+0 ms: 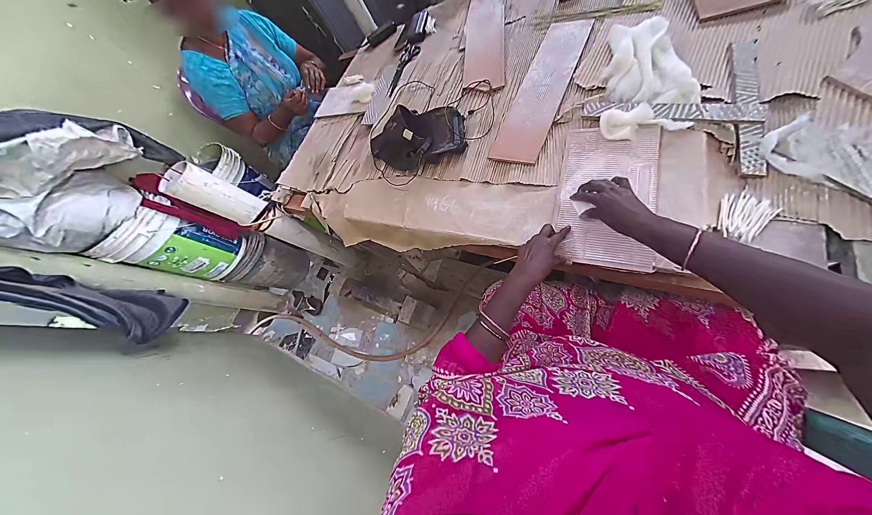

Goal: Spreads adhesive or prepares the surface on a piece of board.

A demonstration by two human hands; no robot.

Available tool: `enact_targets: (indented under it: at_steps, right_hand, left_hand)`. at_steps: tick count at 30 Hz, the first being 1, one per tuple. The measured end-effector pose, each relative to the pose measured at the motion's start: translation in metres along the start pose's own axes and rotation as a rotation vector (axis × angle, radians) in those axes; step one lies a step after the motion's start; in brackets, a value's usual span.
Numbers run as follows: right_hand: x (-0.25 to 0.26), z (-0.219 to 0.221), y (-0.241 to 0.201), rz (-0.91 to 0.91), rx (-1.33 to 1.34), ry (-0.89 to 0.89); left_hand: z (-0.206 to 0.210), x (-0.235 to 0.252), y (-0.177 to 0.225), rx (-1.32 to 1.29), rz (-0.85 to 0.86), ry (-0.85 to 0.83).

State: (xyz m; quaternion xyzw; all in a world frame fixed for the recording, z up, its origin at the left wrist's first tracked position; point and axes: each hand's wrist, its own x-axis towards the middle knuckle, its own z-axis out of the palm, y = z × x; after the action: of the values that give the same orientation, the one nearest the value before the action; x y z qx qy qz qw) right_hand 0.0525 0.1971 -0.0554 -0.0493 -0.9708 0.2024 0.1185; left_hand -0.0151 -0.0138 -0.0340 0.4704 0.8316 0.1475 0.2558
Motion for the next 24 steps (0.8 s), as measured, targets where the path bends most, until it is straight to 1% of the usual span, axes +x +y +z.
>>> enact_targets:
  at_steps: [1, 2, 3, 5, 6, 7, 9, 10, 11, 12, 14, 15, 16, 17, 19, 20, 21, 23, 24]
  right_hand:
    - [-0.010, 0.002, 0.002, -0.081, -0.021, 0.006]
    - [-0.015, -0.003, 0.012, -0.086, -0.039, 0.035]
    - [-0.017, -0.013, 0.025, 0.008, -0.060, 0.059]
    - [-0.010, -0.032, 0.046, 0.262, -0.059, 0.096]
    - [-0.008, -0.030, 0.044, 0.294, -0.042, 0.105]
    - [-0.011, -0.021, 0.030, 0.250, -0.021, 0.094]
    - [-0.025, 0.005, -0.009, 0.015, -0.008, 0.050]
    - [-0.030, 0.011, -0.020, -0.062, 0.001, 0.018]
    - [-0.032, 0.009, -0.018, -0.081, -0.009, 0.020]
    - [-0.030, 0.003, -0.005, -0.031, -0.020, 0.046]
    - [-0.019, -0.016, 0.028, 0.170, -0.033, 0.104]
    - [-0.013, -0.021, 0.035, 0.224, -0.021, 0.115]
    - [-0.010, -0.019, 0.032, 0.208, -0.011, 0.110]
    - [-0.010, -0.012, 0.019, 0.128, 0.001, 0.079]
    - [-0.013, 0.006, -0.008, -0.088, 0.009, 0.032]
    - [-0.011, 0.007, -0.008, -0.131, -0.002, 0.029]
    - [-0.007, 0.003, 0.004, -0.093, -0.013, 0.042]
    - [0.010, -0.017, 0.036, 0.148, -0.008, 0.090]
    - [0.017, -0.023, 0.042, 0.225, 0.004, 0.091]
  left_hand:
    - [0.001, -0.001, -0.001, -0.004, -0.006, 0.018]
    - [0.000, -0.002, 0.000, 0.003, -0.017, 0.020]
    - [0.000, -0.004, 0.002, 0.015, -0.029, 0.011]
    - [0.001, -0.005, 0.003, 0.021, -0.047, 0.010]
    - [0.002, -0.006, 0.002, 0.006, -0.051, 0.026]
    - [0.002, -0.006, 0.000, -0.014, -0.057, 0.045]
    - [0.004, -0.004, -0.006, -0.047, -0.059, 0.086]
    - [0.004, -0.002, -0.009, -0.056, -0.061, 0.096]
    - [0.004, -0.001, -0.010, -0.063, -0.062, 0.100]
    - [0.007, -0.001, -0.012, -0.070, -0.059, 0.103]
    - [0.010, -0.002, -0.013, -0.069, -0.057, 0.099]
    - [0.010, -0.002, -0.013, -0.064, -0.058, 0.101]
    - [0.010, -0.003, -0.013, -0.062, -0.057, 0.107]
    - [0.010, -0.003, -0.012, -0.066, -0.054, 0.114]
    - [0.010, -0.001, -0.013, -0.070, -0.056, 0.114]
    - [0.009, 0.000, -0.014, -0.081, -0.055, 0.115]
    - [0.011, -0.001, -0.015, -0.090, -0.056, 0.108]
    - [0.012, -0.003, -0.014, -0.083, -0.054, 0.101]
    - [0.012, -0.004, -0.014, -0.085, -0.053, 0.105]
